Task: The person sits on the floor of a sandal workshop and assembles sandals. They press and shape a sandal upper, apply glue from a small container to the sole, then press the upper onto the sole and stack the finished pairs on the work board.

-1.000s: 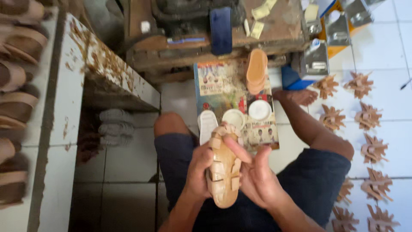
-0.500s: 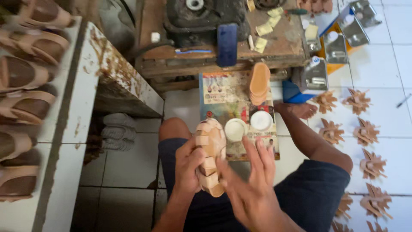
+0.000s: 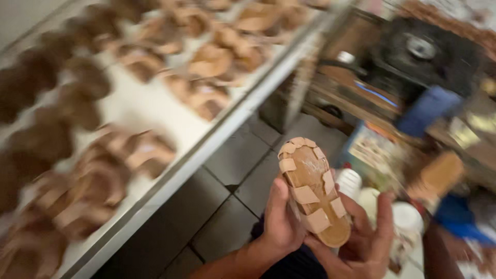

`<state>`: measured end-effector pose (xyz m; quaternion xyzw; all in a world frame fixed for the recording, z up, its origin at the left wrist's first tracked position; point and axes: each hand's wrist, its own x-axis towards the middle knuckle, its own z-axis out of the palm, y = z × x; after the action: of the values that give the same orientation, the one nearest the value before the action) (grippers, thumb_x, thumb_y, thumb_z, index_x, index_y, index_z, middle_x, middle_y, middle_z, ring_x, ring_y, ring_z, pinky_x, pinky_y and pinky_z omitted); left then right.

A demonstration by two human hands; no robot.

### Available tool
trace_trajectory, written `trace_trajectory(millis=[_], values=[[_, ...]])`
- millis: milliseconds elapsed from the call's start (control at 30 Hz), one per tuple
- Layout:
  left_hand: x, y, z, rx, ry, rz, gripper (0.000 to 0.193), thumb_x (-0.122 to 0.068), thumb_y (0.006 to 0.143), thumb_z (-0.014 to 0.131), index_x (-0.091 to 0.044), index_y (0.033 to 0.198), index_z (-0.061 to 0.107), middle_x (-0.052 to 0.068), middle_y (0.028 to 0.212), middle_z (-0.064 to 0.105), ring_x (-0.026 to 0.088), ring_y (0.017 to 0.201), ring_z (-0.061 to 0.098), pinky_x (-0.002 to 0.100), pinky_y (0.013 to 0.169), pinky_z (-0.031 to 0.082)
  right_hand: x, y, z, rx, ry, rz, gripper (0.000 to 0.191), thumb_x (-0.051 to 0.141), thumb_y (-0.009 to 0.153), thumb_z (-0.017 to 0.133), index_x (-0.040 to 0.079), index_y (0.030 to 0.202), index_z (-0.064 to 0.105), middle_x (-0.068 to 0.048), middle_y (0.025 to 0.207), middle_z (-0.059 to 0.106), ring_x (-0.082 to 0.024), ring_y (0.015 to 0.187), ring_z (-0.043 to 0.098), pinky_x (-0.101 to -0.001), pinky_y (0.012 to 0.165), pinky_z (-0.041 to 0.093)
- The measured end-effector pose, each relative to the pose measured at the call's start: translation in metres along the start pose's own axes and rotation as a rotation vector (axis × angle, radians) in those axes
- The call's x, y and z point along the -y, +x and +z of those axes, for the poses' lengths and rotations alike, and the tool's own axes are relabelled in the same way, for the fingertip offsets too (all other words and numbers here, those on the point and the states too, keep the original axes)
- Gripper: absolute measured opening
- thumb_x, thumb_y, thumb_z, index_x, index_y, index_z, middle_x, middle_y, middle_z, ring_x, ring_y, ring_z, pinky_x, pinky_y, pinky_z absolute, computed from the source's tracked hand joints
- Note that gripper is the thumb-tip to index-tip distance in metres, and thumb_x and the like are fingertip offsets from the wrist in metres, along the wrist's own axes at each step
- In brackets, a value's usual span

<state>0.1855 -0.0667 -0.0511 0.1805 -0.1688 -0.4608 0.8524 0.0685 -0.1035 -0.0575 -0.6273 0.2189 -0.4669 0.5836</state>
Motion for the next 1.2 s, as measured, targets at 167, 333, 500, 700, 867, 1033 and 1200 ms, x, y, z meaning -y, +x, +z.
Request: trace_trajectory(millis=[167,333,500,700,867,1033,1200], values=[[-0.088,-0.030,-0.022,-0.318,0.650,0.639,0.066,-0.033,0.106,0.059,0.003,0.156,0.036,0.019,0.154,0.049,0.030,0.145,0.047,0.043,0.124,0.035,0.014,0.046,0.068,0.307,-0.015,-0.129,0.120,-0.010,0.077,0.080,0.009,0.169,0.005,-0.026,0.144,0.059,-0.028,0.127,0.065,-0.0384,0.105,0.057],[-0.156,-0.063,-0.060,-0.599,1.748,1.081,0.056,-0.007,0.093,0.075,-0.002,0.144,0.051,0.022,0.154,0.042,0.040,0.144,0.046,0.049,0.121,0.040,0.022,0.106,0.160,0.552,-0.085,0.042,0.114,-0.003,0.075,0.083,0.008,0.163,0.012,-0.023,0.141,0.060,-0.021,0.099,0.073,-0.0292,0.078,0.060],[-0.181,-0.047,-0.069,-0.705,2.038,0.910,0.054,-0.011,0.089,0.075,0.003,0.138,0.055,0.040,0.152,0.034,0.058,0.142,0.037,0.061,0.112,0.036,0.031,0.136,0.236,0.753,-0.291,-0.061,0.102,0.011,0.086,0.082,0.011,0.165,0.017,-0.024,0.147,0.060,-0.022,0.078,0.068,-0.0295,0.065,0.056],[-0.183,-0.037,-0.070,-0.799,1.988,0.853,0.040,-0.005,0.099,0.064,-0.003,0.139,0.059,0.036,0.153,0.040,0.054,0.140,0.046,0.054,0.112,0.043,0.026,0.139,0.253,0.794,-0.357,-0.424,0.101,0.019,0.087,0.080,0.010,0.165,0.017,-0.026,0.148,0.055,-0.033,0.110,0.068,-0.0355,0.083,0.058],[-0.178,-0.041,-0.079,-0.754,2.046,0.920,0.045,-0.007,0.095,0.068,0.001,0.138,0.058,0.038,0.154,0.036,0.056,0.142,0.043,0.058,0.114,0.040,0.022,0.138,0.231,0.821,-0.413,-0.045,0.099,0.018,0.085,0.081,0.013,0.162,0.019,-0.015,0.152,0.058,-0.020,0.079,0.068,-0.0312,0.066,0.056],[-0.139,-0.047,-0.080,-0.563,1.946,1.060,0.040,-0.007,0.095,0.071,0.003,0.132,0.058,0.032,0.148,0.043,0.049,0.139,0.048,0.054,0.116,0.043,-0.011,0.110,0.135,0.639,-0.058,0.024,0.084,0.007,0.089,0.077,0.008,0.160,0.031,-0.015,0.141,0.063,-0.012,0.086,0.067,-0.0275,0.076,0.057],[-0.037,-0.011,-0.095,-0.008,1.732,0.627,0.036,-0.008,0.096,0.074,0.002,0.128,0.063,0.020,0.135,0.064,0.037,0.129,0.062,0.045,0.108,0.053,-0.095,0.056,-0.032,0.169,-0.046,0.299,0.063,0.003,0.095,0.067,0.006,0.154,0.043,-0.012,0.124,0.069,-0.013,0.092,0.066,-0.0286,0.082,0.057]])
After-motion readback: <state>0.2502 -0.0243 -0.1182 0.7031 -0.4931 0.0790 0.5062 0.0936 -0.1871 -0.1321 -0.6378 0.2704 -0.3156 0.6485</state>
